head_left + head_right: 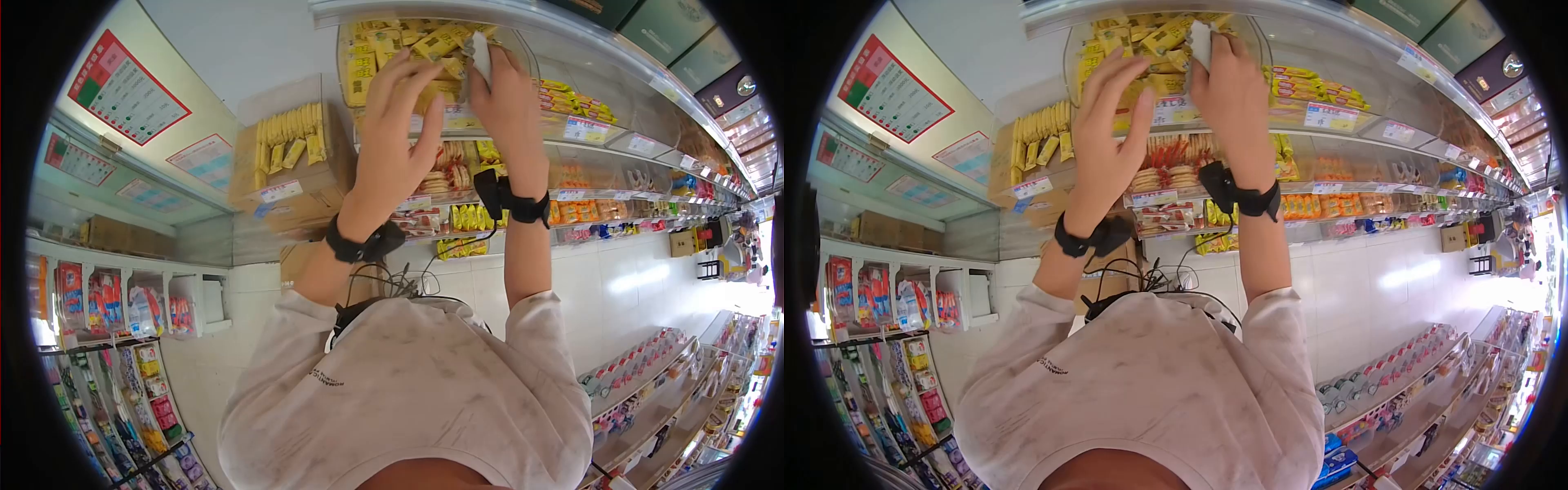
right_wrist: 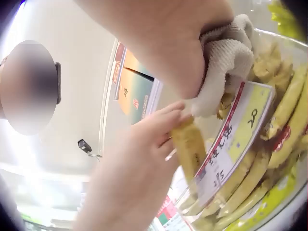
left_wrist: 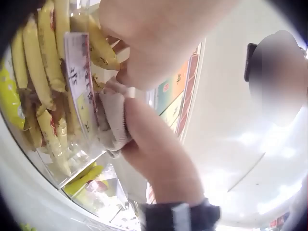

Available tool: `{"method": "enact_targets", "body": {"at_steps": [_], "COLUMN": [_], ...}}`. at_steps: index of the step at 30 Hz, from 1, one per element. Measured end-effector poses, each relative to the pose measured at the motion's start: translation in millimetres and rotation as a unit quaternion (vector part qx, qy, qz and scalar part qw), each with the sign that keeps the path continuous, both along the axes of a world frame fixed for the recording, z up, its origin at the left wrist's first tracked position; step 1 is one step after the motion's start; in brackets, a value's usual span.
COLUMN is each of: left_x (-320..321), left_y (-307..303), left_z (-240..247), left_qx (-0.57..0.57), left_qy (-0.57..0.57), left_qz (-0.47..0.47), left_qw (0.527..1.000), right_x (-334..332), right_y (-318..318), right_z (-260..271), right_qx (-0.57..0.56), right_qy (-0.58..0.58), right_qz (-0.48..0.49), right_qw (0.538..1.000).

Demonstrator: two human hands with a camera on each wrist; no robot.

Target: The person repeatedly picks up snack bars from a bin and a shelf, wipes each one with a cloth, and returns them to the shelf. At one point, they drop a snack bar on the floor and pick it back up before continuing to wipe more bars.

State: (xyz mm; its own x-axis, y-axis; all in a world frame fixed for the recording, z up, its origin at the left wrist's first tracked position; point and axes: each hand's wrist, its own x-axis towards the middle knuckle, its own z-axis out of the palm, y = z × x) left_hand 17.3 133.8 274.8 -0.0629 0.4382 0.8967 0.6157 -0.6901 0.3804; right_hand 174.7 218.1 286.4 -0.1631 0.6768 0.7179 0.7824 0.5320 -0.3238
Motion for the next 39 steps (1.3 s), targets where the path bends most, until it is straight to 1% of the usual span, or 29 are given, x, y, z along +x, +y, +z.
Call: {"method": "enact_targets", "body": {"at_steps": [3,4,6,7,8,10,12,14,16,17,18,19,20,21,22,24,27,28,30,31,32,33,34,35,36,37,38,39], "left_x": [-27,-29,-34,-33,-31,-32,-34,-50,-65,-72,-80,-88,-94,-100,-107,-119,-131,-137,-141,-142,-145,-141,-137,-135,-133,-129,-127,-125], "left_y": [-6,2,27,29,25,32,12,-9,-44,-64,-78,-85,-90,-93,-97,-100,-95,-93,-89,-90,-88,-86,-88,-89,-89,-94,-100,-107], "left_z": [-9,-17,-39,-40,-40,-37,-45,-41,-51,-56,-59,-67,-77,-87,-98,-119,-133,-137,-168,-190,-218,-239,-258,-282,-313,-343,-372,-402], "left_qx": [-0.006,-0.016,0.026,0.05,0.032,0.056,0.059,0.08,-0.039,-0.146,-0.25,-0.291,-0.332,-0.371,-0.416,-0.499,-0.567,-0.614,-0.668,-0.692,-0.741,-0.76,-0.781,-0.801,-0.812,-0.812,-0.812,-0.81], "left_qy": [0.073,0.09,0.163,0.199,0.183,0.138,0.098,0.071,0.01,-0.045,-0.098,-0.095,-0.093,-0.089,-0.109,-0.145,-0.083,-0.007,0.018,0.029,-0.001,-0.016,-0.03,-0.043,-0.078,-0.099,-0.122,-0.148], "left_qz": [0.061,0.048,0.047,0.046,0.039,0.022,0.009,-0.002,-0.017,-0.052,-0.085,-0.084,-0.08,-0.074,-0.082,-0.095,-0.093,-0.107,-0.192,-0.233,-0.258,-0.265,-0.271,-0.279,-0.269,-0.255,-0.237,-0.215], "left_qw": [0.995,0.995,0.985,0.978,0.982,0.989,0.993,0.994,0.999,0.987,0.96,0.948,0.935,0.921,0.899,0.849,0.814,0.782,0.718,0.682,0.619,0.594,0.562,0.527,0.512,0.515,0.52,0.526], "right_x": [-7,-7,-7,-8,-9,-11,-6,5,17,25,33,45,62,79,95,125,156,169,197,206,212,215,216,211,210,210,207,206], "right_y": [12,20,33,28,25,13,-8,-29,-65,-93,-116,-135,-150,-159,-166,-174,-180,-181,-199,-210,-220,-235,-256,-283,-308,-328,-350,-364], "right_z": [-1,-5,-16,-18,-20,-11,-7,-10,-17,-31,-49,-66,-83,-96,-105,-119,-141,-153,-188,-209,-235,-262,-290,-317,-342,-369,-402,-429], "right_qx": [0.031,0.039,0.054,0.075,0.097,0.161,0.218,0.235,0.242,0.183,0.127,0.053,-0.022,-0.093,-0.165,-0.29,-0.289,-0.293,-0.296,-0.306,-0.313,-0.32,-0.334,-0.364,-0.394,-0.428,-0.416,-0.433], "right_qy": [-0.022,-0.014,-0.001,0.018,0.038,0.068,0.077,0.112,0.139,0.201,0.263,0.335,0.404,0.472,0.528,0.628,0.666,0.694,0.749,0.761,0.773,0.785,0.78,0.744,0.7,0.647,0.664,0.662], "right_qz": [-0.003,0.004,0.019,0.031,0.04,0.049,0.054,0.064,0.057,0.035,0.013,0.018,0.024,0.031,0.068,0.141,0.122,0.126,0.122,0.095,0.072,0.046,-0.005,-0.071,-0.135,-0.194,-0.224,-0.236], "right_qw": [0.999,0.999,0.998,0.997,0.994,0.983,0.971,0.963,0.959,0.962,0.956,0.941,0.914,0.876,0.83,0.709,0.676,0.646,0.58,0.564,0.547,0.529,0.53,0.556,0.58,0.601,0.579,0.564]}}
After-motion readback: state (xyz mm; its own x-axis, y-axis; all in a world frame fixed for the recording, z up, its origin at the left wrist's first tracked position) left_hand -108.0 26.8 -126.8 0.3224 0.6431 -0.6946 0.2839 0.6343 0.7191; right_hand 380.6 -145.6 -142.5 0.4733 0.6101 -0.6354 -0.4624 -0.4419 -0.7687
